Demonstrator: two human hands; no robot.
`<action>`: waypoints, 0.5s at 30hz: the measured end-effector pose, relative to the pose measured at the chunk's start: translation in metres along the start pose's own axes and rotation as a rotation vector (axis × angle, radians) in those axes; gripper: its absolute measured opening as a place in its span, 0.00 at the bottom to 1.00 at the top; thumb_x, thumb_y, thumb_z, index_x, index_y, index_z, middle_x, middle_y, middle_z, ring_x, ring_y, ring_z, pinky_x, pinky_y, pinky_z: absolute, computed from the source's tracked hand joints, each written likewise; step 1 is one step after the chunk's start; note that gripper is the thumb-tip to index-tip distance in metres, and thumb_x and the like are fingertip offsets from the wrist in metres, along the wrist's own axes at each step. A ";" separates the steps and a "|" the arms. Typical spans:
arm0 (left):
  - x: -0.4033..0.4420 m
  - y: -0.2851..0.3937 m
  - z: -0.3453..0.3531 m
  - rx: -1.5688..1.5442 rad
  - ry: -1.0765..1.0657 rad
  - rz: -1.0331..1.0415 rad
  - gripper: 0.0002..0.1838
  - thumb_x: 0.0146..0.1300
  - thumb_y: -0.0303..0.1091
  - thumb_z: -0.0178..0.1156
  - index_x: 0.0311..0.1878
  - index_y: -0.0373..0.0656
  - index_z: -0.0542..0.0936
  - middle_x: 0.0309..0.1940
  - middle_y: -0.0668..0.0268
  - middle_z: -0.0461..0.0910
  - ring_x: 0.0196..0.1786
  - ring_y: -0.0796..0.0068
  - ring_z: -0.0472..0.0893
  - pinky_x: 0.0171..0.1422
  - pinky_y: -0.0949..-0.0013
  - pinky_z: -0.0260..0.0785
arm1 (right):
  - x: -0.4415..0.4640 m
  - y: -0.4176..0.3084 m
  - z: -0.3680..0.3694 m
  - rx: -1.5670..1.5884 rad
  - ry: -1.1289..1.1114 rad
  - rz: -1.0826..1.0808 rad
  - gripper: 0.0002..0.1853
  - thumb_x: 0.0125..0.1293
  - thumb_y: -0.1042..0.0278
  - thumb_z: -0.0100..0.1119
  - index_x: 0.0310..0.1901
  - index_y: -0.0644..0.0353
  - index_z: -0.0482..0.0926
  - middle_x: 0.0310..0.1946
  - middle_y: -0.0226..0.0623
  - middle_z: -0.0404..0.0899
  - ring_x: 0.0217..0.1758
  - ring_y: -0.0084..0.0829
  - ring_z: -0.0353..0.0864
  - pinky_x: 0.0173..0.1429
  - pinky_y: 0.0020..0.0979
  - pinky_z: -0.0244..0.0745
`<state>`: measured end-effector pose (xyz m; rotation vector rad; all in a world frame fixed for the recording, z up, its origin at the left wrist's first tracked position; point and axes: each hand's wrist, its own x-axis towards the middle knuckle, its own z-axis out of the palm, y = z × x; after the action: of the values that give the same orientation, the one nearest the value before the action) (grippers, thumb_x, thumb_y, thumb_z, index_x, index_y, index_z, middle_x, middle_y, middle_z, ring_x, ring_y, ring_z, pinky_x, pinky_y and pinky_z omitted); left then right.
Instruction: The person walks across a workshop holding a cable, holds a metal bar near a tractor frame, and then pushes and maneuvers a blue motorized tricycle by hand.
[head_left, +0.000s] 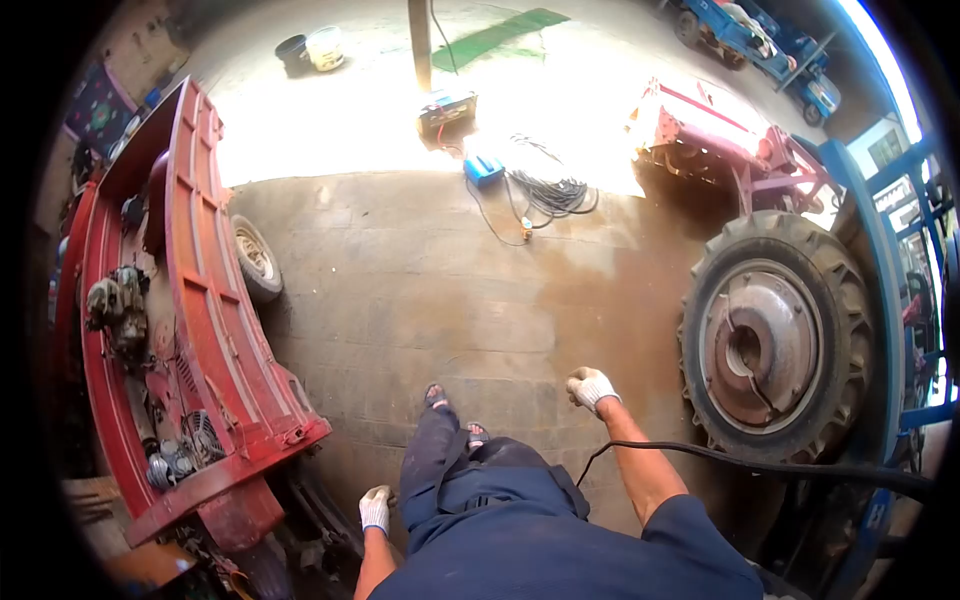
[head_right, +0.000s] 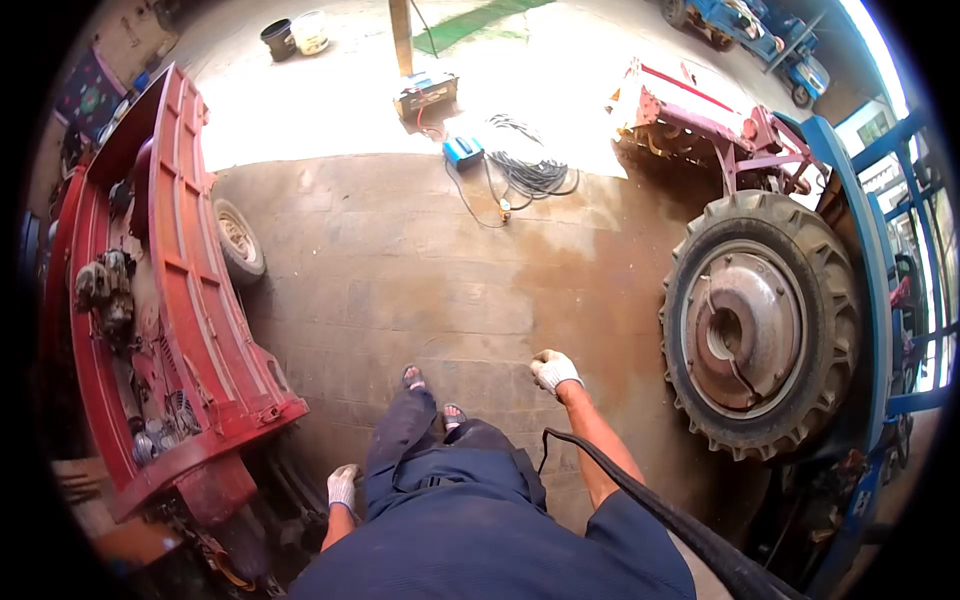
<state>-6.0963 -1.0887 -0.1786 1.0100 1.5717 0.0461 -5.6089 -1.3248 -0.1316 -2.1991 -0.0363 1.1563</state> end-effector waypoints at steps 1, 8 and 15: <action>0.011 0.023 0.006 0.038 -0.028 0.011 0.15 0.62 0.38 0.60 0.45 0.36 0.82 0.30 0.64 0.81 0.28 0.74 0.80 0.29 0.72 0.70 | 0.003 0.002 -0.012 0.096 0.048 0.001 0.17 0.62 0.66 0.54 0.49 0.67 0.80 0.29 0.40 0.83 0.26 0.28 0.81 0.32 0.31 0.76; 0.129 0.149 0.098 0.194 -0.198 0.070 0.14 0.63 0.38 0.60 0.46 0.38 0.82 0.31 0.64 0.82 0.27 0.77 0.80 0.29 0.73 0.70 | 0.062 -0.054 -0.115 0.276 0.202 -0.054 0.17 0.64 0.69 0.55 0.51 0.71 0.76 0.35 0.45 0.82 0.29 0.30 0.82 0.34 0.30 0.79; 0.170 0.295 0.218 0.201 -0.262 -0.020 0.13 0.63 0.34 0.58 0.45 0.36 0.81 0.29 0.65 0.80 0.26 0.77 0.77 0.28 0.74 0.68 | 0.131 -0.071 -0.185 0.389 0.332 0.060 0.16 0.65 0.68 0.56 0.50 0.69 0.77 0.32 0.42 0.82 0.27 0.32 0.82 0.33 0.32 0.80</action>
<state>-5.7363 -0.9082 -0.2164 1.1082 1.3636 -0.2536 -5.3723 -1.3259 -0.1137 -2.0187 0.3662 0.7393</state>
